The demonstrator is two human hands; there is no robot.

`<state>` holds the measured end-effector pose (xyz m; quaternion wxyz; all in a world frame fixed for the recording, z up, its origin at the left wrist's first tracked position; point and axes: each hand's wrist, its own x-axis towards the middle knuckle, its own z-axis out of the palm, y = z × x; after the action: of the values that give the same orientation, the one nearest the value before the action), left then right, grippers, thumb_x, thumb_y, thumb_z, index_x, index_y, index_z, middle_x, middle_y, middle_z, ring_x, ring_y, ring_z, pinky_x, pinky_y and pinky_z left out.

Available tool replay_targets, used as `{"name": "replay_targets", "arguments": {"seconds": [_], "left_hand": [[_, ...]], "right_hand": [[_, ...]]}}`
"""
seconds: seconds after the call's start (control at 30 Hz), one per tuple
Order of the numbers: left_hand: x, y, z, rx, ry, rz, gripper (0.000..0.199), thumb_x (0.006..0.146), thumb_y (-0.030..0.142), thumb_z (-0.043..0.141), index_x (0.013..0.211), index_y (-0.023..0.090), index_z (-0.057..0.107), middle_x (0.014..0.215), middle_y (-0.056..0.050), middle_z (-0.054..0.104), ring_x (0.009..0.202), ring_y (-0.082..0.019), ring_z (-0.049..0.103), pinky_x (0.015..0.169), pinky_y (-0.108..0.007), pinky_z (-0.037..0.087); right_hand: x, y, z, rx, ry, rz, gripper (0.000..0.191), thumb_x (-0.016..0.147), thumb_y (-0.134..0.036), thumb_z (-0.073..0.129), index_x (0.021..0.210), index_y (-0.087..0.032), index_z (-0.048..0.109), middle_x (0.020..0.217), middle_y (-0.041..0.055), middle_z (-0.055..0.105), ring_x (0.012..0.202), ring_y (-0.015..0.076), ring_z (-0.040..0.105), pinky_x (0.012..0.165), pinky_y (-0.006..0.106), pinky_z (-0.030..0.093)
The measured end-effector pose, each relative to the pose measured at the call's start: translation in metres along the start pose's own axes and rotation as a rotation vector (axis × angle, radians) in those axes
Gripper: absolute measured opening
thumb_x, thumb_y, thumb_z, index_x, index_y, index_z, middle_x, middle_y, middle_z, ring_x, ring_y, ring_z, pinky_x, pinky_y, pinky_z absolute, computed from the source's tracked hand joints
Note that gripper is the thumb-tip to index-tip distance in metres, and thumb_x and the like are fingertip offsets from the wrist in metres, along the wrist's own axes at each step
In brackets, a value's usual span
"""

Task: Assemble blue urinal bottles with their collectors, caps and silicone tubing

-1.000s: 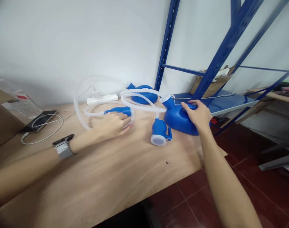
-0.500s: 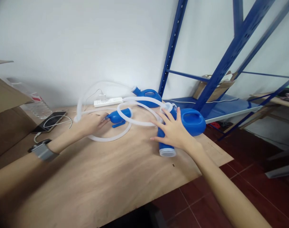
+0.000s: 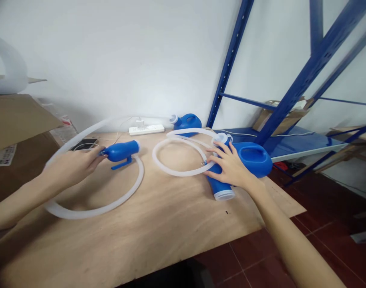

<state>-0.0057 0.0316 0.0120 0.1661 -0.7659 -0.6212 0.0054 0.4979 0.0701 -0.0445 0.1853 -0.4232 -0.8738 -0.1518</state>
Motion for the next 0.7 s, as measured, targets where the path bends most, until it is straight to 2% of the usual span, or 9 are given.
{"name": "replay_targets", "arguments": {"seconds": [0.17,0.33,0.4,0.47,0.53,0.57,0.63,0.67,0.7], "left_hand": [[-0.011,-0.014,-0.006,-0.109,0.064,-0.093,0.052,0.111,0.060,0.014,0.114,0.032,0.057,0.075,0.000,0.068,0.072,-0.031,0.068,0.064,-0.035,0.035],[-0.027,-0.015,-0.008,-0.105,0.056,-0.191,0.051,0.110,0.059,0.015,0.107,0.029,0.056,0.076,-0.003,0.068,0.073,-0.034,0.065,0.062,-0.034,0.027],[-0.038,-0.014,-0.009,-0.076,0.064,-0.217,0.049,0.110,0.056,0.020,0.099,0.027,0.057,0.091,-0.007,0.073,0.083,-0.035,0.068,0.061,-0.035,0.028],[-0.047,-0.015,-0.006,-0.061,0.120,-0.222,0.047,0.109,0.054,0.025,0.097,0.027,0.061,0.112,-0.011,0.074,0.104,-0.039,0.069,0.064,-0.038,0.037],[-0.055,-0.018,0.003,-0.091,0.218,-0.168,0.039,0.106,0.055,0.036,0.104,0.030,0.066,0.135,-0.009,0.070,0.133,-0.045,0.059,0.082,-0.051,0.051],[-0.057,-0.020,0.008,-0.114,0.282,-0.128,0.032,0.103,0.055,0.044,0.107,0.033,0.067,0.146,-0.006,0.066,0.146,-0.047,0.048,0.096,-0.061,0.050],[-0.058,-0.023,0.018,-0.126,0.407,-0.077,0.024,0.097,0.053,0.057,0.108,0.035,0.069,0.165,0.002,0.052,0.162,-0.051,0.025,0.118,-0.079,0.031],[-0.057,-0.024,0.021,-0.111,0.455,-0.085,0.023,0.097,0.051,0.059,0.106,0.033,0.070,0.171,0.003,0.044,0.165,-0.052,0.016,0.122,-0.082,0.022],[-0.055,-0.025,0.023,-0.089,0.477,-0.114,0.027,0.099,0.051,0.057,0.104,0.028,0.070,0.176,0.000,0.037,0.166,-0.053,0.013,0.123,-0.083,0.020]], "right_hand": [[0.004,-0.003,-0.008,0.049,-0.052,-0.083,0.016,0.085,-0.040,0.074,0.095,-0.027,0.072,0.136,0.0093,0.075,0.149,0.0470,0.050,0.121,0.084,0.026],[0.014,-0.014,-0.010,0.066,-0.115,-0.188,0.014,0.086,-0.033,0.071,0.097,-0.025,0.072,0.140,0.0123,0.071,0.143,0.0431,0.057,0.124,0.078,0.031],[0.017,-0.014,-0.011,0.054,-0.092,-0.207,0.016,0.090,-0.039,0.072,0.097,-0.025,0.074,0.143,0.0141,0.069,0.143,0.0429,0.057,0.123,0.074,0.037],[0.017,-0.012,-0.012,0.025,-0.070,-0.211,0.022,0.092,-0.046,0.073,0.097,-0.025,0.075,0.145,0.0147,0.068,0.144,0.0444,0.054,0.122,0.074,0.038],[0.016,-0.009,-0.014,-0.007,-0.060,-0.202,0.025,0.092,-0.049,0.075,0.098,-0.025,0.076,0.147,0.0146,0.068,0.145,0.0467,0.052,0.122,0.079,0.034],[0.015,-0.006,-0.014,-0.016,-0.055,-0.195,0.025,0.091,-0.049,0.076,0.097,-0.025,0.076,0.147,0.0149,0.067,0.144,0.0475,0.052,0.121,0.081,0.033],[0.013,-0.002,-0.016,-0.020,-0.039,-0.191,0.026,0.091,-0.049,0.077,0.097,-0.024,0.076,0.146,0.0163,0.067,0.143,0.0480,0.053,0.120,0.081,0.035],[0.012,0.000,-0.017,-0.017,-0.029,-0.197,0.026,0.091,-0.049,0.078,0.099,-0.023,0.076,0.146,0.0172,0.066,0.143,0.0477,0.053,0.119,0.079,0.039],[0.011,0.002,-0.018,-0.015,-0.016,-0.205,0.028,0.092,-0.049,0.077,0.101,-0.023,0.076,0.148,0.0180,0.064,0.143,0.0475,0.053,0.118,0.077,0.043]]}}
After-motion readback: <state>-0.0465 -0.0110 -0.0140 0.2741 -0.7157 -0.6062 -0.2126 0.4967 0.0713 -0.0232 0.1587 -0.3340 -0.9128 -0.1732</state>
